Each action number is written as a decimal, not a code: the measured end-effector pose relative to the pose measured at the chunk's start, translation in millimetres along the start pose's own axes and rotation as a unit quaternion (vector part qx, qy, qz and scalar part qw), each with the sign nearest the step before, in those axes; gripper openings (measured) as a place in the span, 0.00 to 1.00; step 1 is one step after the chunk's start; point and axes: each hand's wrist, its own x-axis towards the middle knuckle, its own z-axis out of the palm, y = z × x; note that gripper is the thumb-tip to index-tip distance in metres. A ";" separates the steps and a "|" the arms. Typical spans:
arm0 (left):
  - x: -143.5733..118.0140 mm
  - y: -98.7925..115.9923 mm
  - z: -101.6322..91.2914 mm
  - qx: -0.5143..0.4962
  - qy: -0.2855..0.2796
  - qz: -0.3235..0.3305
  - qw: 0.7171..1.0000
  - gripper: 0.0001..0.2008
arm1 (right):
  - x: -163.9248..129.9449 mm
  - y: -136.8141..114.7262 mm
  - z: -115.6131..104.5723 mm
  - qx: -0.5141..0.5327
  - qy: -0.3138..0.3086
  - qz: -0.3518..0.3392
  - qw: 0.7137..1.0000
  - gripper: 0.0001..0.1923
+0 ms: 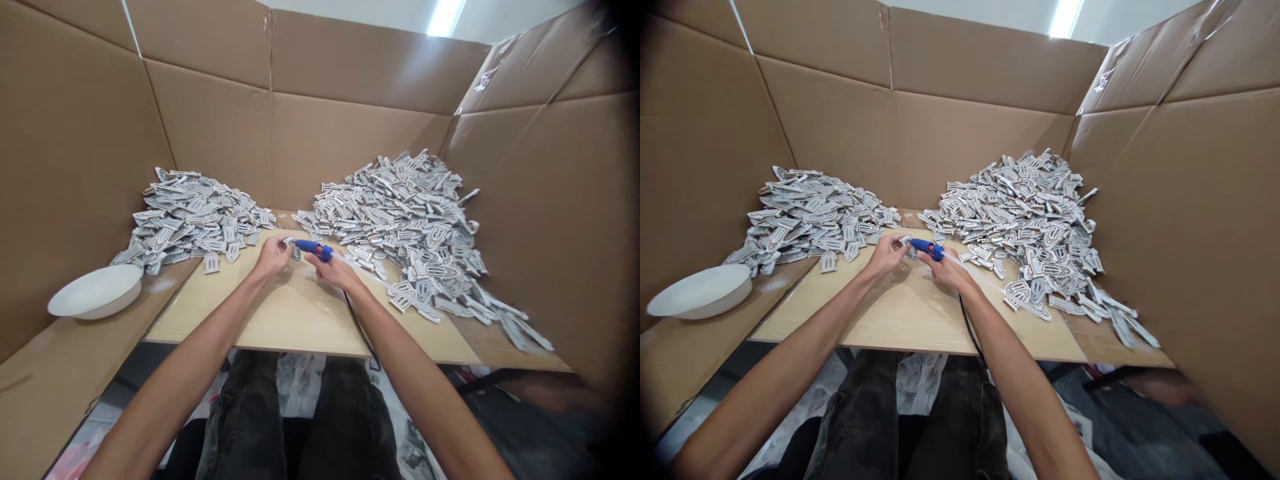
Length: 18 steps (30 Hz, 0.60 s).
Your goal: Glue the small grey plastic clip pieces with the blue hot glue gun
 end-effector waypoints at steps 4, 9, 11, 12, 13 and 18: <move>-1.4 2.8 -2.5 0.022 -0.008 0.008 1.000 0.12 | 0.6 0.7 7.3 -0.006 0.043 -0.110 0.993 0.24; -1.3 2.3 -2.2 0.012 -0.007 -0.058 0.998 0.06 | 1.8 -2.0 -0.1 0.058 0.271 -0.064 0.959 0.28; -3.0 -2.9 -4.0 0.033 0.006 -0.134 0.990 0.02 | 2.1 -0.8 -6.6 0.075 0.302 -0.006 0.950 0.30; -3.6 -6.0 -6.5 0.042 0.014 -0.174 0.984 0.02 | 2.3 0.4 -9.4 0.075 0.302 0.014 0.950 0.31; -3.4 -8.7 -10.7 0.047 0.026 -0.206 0.977 0.04 | 2.5 1.7 -11.4 0.073 0.297 0.030 0.952 0.32; 32.4 -0.5 -67.0 0.056 0.129 -0.197 0.970 0.10 | 3.2 5.2 -10.3 0.057 0.261 0.036 0.963 0.31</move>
